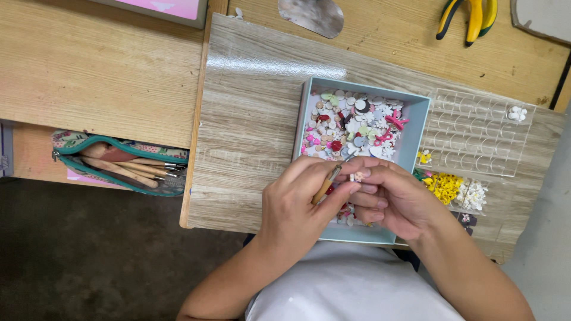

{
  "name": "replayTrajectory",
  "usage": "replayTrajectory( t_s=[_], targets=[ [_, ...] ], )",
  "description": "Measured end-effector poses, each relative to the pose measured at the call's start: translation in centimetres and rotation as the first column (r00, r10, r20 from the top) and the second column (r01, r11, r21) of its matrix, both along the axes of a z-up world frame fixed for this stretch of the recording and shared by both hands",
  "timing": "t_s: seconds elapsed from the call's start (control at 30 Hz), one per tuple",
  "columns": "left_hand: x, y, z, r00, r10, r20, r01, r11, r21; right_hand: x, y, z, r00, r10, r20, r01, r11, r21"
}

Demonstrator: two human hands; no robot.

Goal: The person sorts small decorative items from a light blue box into a clear compartmentalized tray. They use a wooden-handled tool to pick up and place individual pieces, organizing them by type and color into separate compartments.

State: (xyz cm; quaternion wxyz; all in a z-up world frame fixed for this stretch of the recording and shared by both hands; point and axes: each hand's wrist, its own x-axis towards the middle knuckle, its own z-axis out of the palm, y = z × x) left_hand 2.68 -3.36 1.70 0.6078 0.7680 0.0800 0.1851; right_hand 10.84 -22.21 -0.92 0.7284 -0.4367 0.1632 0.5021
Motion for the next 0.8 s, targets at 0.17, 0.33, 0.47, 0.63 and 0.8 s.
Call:
replayTrajectory(
  t_s=[0.17, 0.33, 0.47, 0.63, 0.8],
  targets=[
    [-0.4, 0.2, 0.1, 1.000, -0.019, -0.003, 0.019, 0.992, 0.128, -0.5, 0.0, 0.4, 0.997, 0.014, 0.081, -0.008, 0.998, -0.066],
    [-0.5, 0.3, 0.2, 0.999, -0.031, -0.020, 0.033, 0.989, 0.145, -1.0, 0.6, 1.6, 0.957, 0.092, 0.277, -0.050, 0.987, -0.154],
    [-0.8, 0.7, 0.0, 0.996, -0.009, -0.084, -0.005, 0.984, -0.176, -0.4, 1.8, 3.5, 0.622, 0.344, 0.703, -0.006, 0.901, -0.435],
    [-1.0, 1.6, -0.9, 0.993, 0.031, -0.111, -0.066, 0.943, -0.326, 0.5, 2.6, 3.0, 0.012, 0.706, 0.708, 0.315, 0.669, -0.673],
    [-1.5, 2.1, -1.8, 0.959, 0.016, -0.282, -0.144, 0.886, -0.441, 1.4, 4.6, 2.6, -0.080, 0.720, 0.689, 0.295, 0.677, -0.674]
  ],
)
